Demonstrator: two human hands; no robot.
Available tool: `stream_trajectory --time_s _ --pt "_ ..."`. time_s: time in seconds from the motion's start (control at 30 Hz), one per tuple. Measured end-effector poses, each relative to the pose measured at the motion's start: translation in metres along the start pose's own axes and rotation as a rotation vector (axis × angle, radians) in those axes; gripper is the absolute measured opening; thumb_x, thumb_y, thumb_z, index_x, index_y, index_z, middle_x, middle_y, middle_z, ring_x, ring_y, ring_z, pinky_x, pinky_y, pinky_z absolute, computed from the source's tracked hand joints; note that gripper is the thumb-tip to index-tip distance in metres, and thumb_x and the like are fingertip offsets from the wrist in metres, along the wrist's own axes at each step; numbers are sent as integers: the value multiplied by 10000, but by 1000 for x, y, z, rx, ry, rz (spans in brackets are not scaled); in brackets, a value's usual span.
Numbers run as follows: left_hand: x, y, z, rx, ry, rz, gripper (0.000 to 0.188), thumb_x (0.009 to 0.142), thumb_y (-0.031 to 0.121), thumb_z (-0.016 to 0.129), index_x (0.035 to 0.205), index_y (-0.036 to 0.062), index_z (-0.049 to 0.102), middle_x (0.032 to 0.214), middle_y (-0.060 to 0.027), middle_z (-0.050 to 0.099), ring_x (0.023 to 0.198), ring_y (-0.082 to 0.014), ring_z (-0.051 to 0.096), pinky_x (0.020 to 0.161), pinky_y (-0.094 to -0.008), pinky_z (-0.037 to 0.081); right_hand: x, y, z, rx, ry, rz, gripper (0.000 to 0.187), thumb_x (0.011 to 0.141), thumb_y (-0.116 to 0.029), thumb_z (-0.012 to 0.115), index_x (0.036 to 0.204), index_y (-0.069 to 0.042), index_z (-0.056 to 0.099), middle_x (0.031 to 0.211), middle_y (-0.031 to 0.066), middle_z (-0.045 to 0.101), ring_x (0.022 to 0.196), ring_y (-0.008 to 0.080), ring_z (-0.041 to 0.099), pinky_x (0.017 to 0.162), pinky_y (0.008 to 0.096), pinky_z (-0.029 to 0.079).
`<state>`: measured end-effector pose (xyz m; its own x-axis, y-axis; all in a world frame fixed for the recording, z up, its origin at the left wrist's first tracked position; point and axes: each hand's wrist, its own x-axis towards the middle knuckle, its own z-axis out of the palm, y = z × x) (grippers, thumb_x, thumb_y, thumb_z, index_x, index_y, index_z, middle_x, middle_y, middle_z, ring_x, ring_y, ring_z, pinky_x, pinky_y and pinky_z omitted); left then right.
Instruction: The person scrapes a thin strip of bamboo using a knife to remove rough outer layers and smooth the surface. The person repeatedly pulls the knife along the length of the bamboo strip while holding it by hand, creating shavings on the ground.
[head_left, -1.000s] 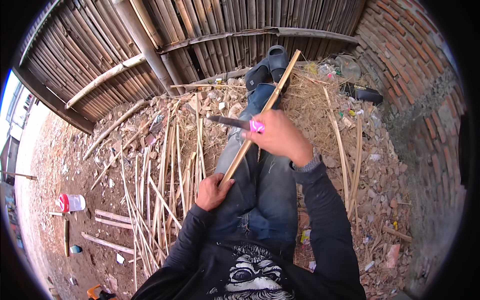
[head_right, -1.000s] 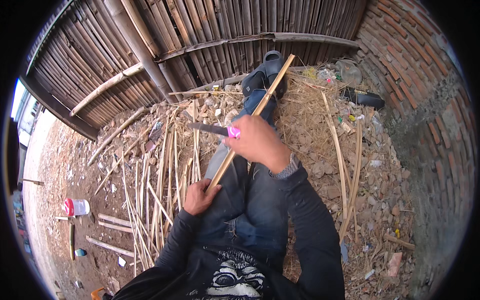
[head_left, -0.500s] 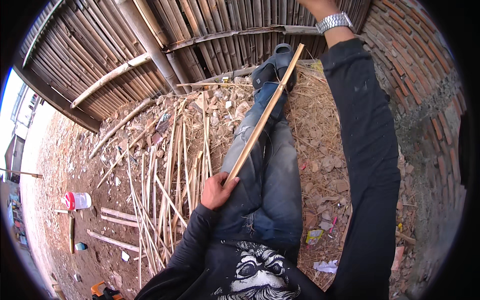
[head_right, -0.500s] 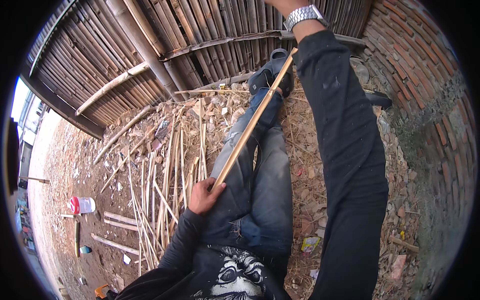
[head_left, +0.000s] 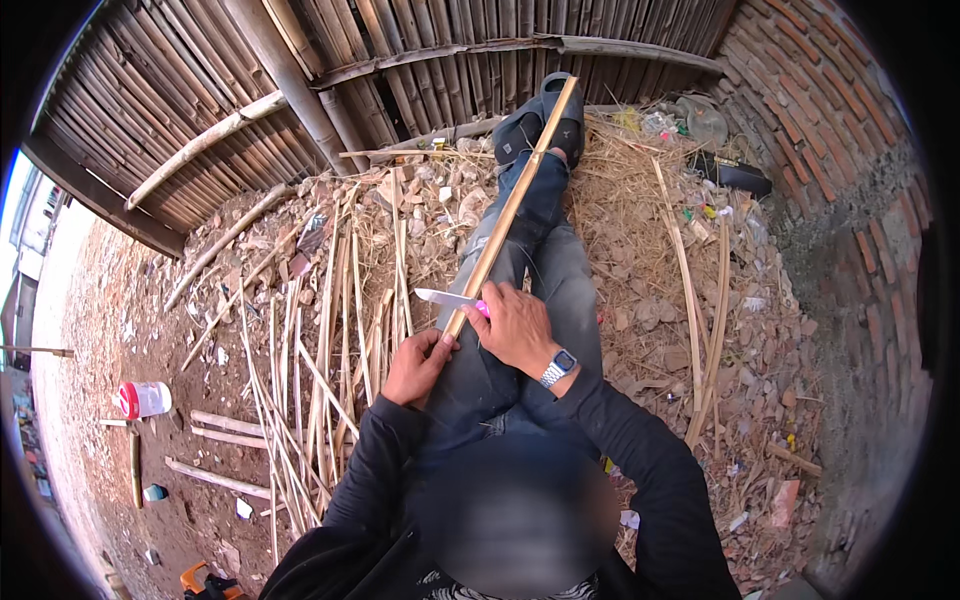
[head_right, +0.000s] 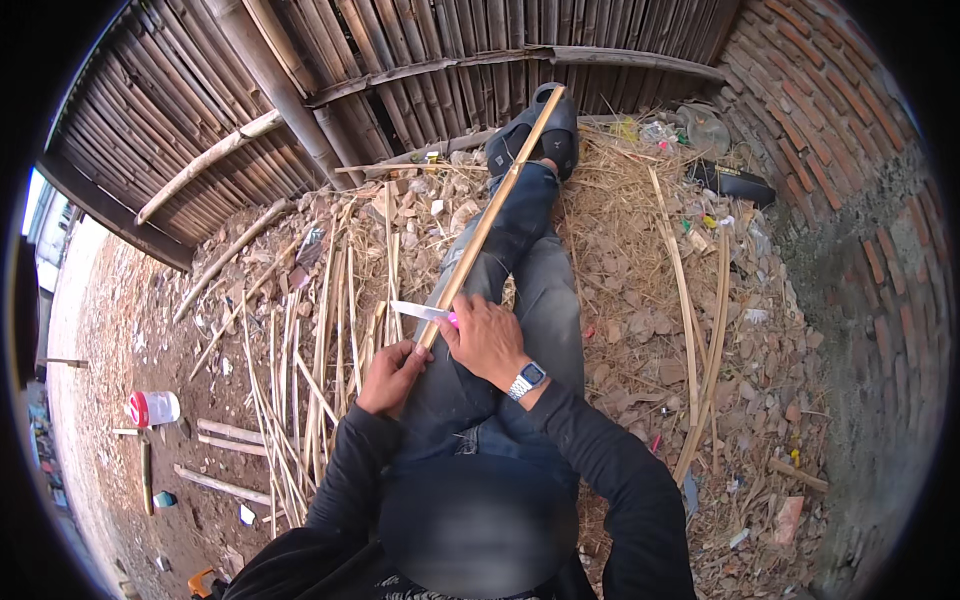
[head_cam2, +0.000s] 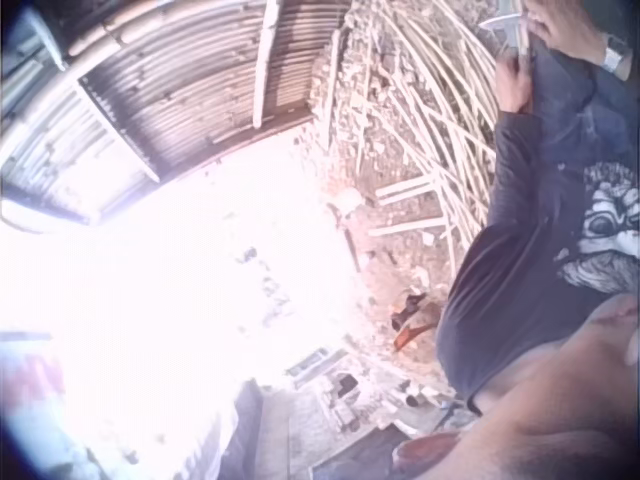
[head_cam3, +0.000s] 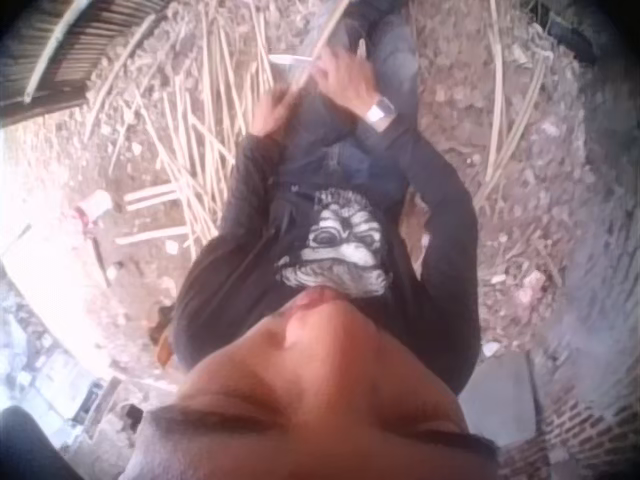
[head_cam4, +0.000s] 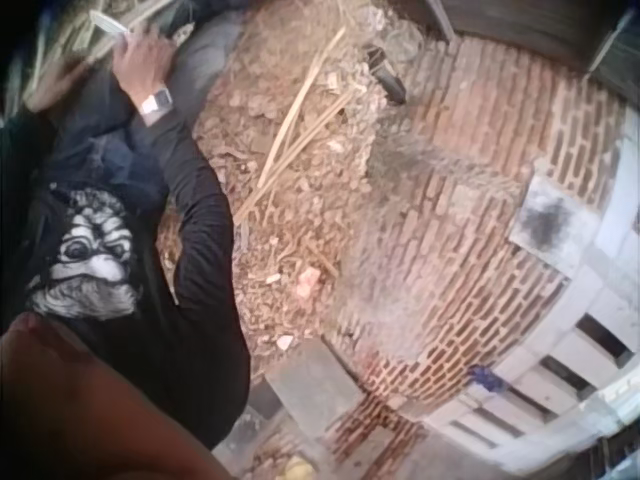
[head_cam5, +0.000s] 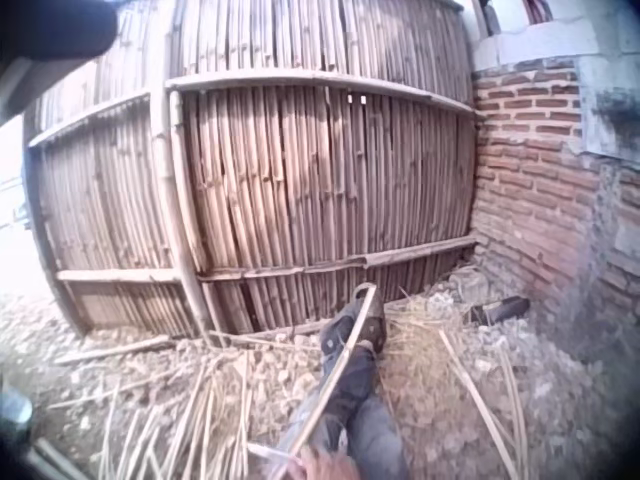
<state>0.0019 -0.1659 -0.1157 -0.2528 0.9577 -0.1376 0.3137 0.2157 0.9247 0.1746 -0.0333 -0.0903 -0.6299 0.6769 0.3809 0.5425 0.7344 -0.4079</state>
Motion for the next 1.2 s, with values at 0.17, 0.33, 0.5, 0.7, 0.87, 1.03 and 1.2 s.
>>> stream_trajectory --time_s 0.17,0.33,0.5,0.7,0.87,1.03,1.2 --pt "5 -14 1 -76 -10 -35 359 1075 301 601 946 0 749 741 -28 671 687 -106 618 648 -289 495 -15 1 15 -41 -61 -18 427 1044 -483 579 961 -65 557 682 144 659 578 370 686 494 471 538" --pt "-1 4 7 -106 37 -144 374 1070 323 612 953 -1 756 733 -20 672 632 -91 613 601 -274 505 -24 3 17 -103 -23 -53 433 1035 -492 598 906 -82 543 567 110 628 506 333 670 452 444 525" --pt "-3 -2 8 -117 43 -127 365 1055 324 645 933 -5 745 735 -20 671 633 -93 613 594 -266 494 -29 5 20 -103 38 -93 420 1015 -477 641 874 -94 545 582 101 627 522 314 678 459 435 530" --pt "-4 -7 7 -125 21 -89 336 1036 305 683 936 -12 730 744 -15 661 647 -84 592 593 -265 475 -33 14 26 -87 99 -203 382 1005 -451 662 858 -118 546 615 86 645 566 284 696 509 408 540" --pt "-5 4 5 -124 1 -143 308 1057 289 656 987 -2 727 798 -5 653 706 -74 577 633 -246 475 -32 15 25 -79 86 -218 375 996 -417 691 834 -114 541 641 86 645 595 282 701 520 403 552" --pt "-5 1 7 -177 12 -145 319 1068 294 630 988 2 728 785 -1 643 706 -76 574 632 -240 467 -32 11 22 -44 41 -162 407 985 -437 702 839 -93 540 665 105 663 605 314 704 514 435 544" --pt "-12 16 7 -127 73 -138 317 1070 291 623 1001 4 740 769 -7 663 669 -76 579 614 -243 468 -30 -7 6 383 -41 208 464 946 -471 742 837 -42 604 626 135 632 577 344 664 561 426 514"
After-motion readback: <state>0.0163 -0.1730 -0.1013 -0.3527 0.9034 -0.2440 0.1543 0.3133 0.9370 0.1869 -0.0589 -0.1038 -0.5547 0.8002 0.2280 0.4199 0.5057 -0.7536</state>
